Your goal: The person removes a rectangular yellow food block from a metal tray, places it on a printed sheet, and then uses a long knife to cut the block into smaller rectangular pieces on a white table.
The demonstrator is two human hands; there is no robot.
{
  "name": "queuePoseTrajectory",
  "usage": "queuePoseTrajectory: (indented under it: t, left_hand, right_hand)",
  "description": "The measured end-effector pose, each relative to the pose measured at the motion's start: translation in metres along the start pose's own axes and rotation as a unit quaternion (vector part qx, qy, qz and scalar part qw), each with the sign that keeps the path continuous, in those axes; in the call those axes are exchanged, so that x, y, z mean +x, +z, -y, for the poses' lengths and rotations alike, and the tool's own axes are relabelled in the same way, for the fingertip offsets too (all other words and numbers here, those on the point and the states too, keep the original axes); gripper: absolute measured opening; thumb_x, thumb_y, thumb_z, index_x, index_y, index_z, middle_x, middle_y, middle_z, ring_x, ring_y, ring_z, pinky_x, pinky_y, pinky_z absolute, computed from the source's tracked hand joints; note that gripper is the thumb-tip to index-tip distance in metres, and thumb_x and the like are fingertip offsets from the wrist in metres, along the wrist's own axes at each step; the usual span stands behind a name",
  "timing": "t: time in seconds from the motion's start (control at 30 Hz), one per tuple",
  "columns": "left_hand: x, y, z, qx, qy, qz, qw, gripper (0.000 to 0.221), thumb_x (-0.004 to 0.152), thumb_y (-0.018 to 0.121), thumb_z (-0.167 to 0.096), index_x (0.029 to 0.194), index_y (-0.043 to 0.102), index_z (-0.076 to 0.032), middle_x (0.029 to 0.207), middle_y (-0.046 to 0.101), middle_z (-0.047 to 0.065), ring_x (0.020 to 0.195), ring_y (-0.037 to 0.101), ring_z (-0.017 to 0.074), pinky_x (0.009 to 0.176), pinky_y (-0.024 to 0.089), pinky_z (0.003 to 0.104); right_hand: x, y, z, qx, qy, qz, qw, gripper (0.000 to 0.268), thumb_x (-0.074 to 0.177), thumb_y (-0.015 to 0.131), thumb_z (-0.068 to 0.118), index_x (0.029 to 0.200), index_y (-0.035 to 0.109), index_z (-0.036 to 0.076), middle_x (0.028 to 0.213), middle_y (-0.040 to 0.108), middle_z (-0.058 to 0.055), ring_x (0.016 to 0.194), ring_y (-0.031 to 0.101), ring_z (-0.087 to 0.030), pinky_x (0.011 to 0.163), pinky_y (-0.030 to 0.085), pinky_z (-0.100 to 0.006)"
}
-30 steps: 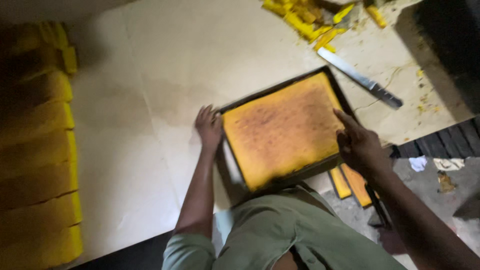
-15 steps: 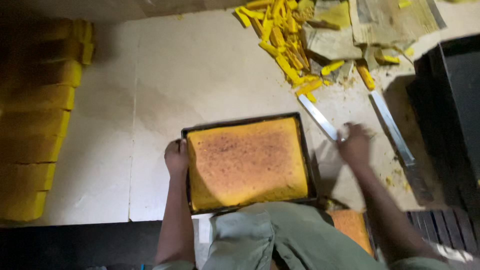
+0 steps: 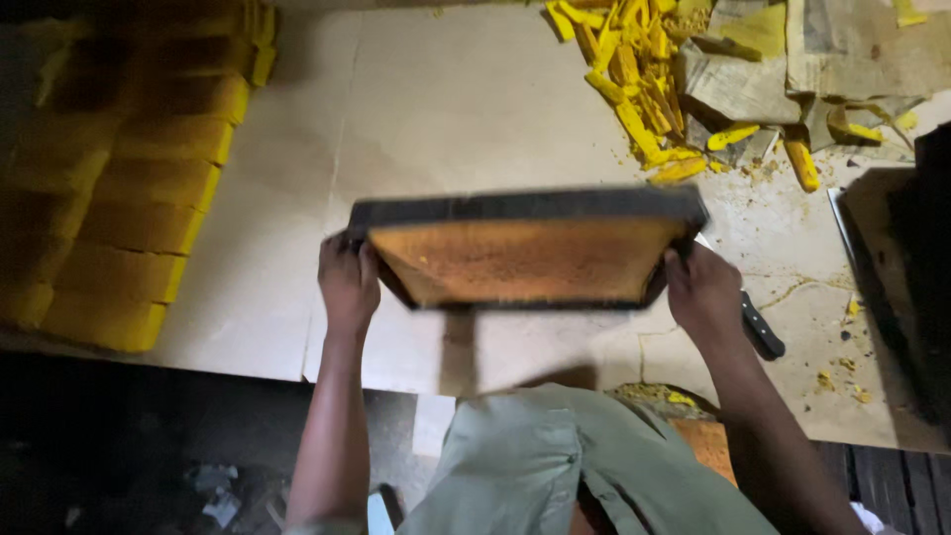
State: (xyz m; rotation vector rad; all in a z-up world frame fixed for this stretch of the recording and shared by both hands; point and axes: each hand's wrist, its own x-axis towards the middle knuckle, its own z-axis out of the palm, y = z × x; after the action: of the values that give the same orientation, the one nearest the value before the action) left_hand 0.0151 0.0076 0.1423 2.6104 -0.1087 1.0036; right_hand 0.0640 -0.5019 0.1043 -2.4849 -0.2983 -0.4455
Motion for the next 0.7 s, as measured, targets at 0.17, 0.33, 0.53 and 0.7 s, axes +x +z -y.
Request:
queuePoseTrajectory:
  t: [0.17,0.33,0.53,0.7]
  left_hand:
    - [-0.064,-0.051,0.013,-0.103,-0.13,0.128,0.978,0.045,0.078,0.06,-0.004,0.123,0.061,0.0,0.119,0.068,0.02,0.109,0.066,0.0386,0.089,0.053,0.047]
    - [-0.115,-0.034,0.091,-0.038,-0.111,0.252,0.961,0.046,0.086,0.067,-0.006,0.132,0.065,-0.008,0.129,0.065,0.018,0.114,0.062,0.0437,0.094,0.052,0.045]
    - [-0.105,0.043,0.131,-0.317,-0.26,0.211,0.888,0.045,0.098,0.06,-0.02,0.141,0.056,-0.008,0.141,0.061,0.012,0.122,0.063,0.0255,0.099,0.054,0.034]
    - [-0.09,0.08,0.1,-0.511,-0.357,0.106,0.774,0.044,0.104,0.056,-0.015,0.146,0.053,-0.003,0.141,0.061,0.012,0.127,0.057,0.0209,0.109,0.043,0.032]
  right_hand:
    - [-0.057,0.0,0.037,0.108,-0.033,-0.004,0.994,0.03,0.093,0.059,0.013,0.119,0.067,0.001,0.111,0.07,-0.021,0.101,0.068,-0.042,0.084,0.056,-0.046]
    - [-0.103,0.038,0.019,0.035,0.139,0.2,0.969,0.03,0.089,0.07,0.024,0.115,0.073,0.008,0.114,0.077,-0.014,0.099,0.075,-0.03,0.086,0.059,-0.04]
    - [-0.107,0.12,-0.006,0.08,0.255,0.097,0.959,0.037,0.097,0.074,0.036,0.109,0.074,0.001,0.092,0.075,-0.016,0.081,0.07,-0.023,0.076,0.056,-0.037]
    - [-0.101,0.155,-0.005,0.361,0.375,-0.073,0.851,0.036,0.108,0.073,0.03,0.113,0.072,-0.005,0.088,0.064,-0.011,0.079,0.054,-0.013,0.074,0.045,-0.032]
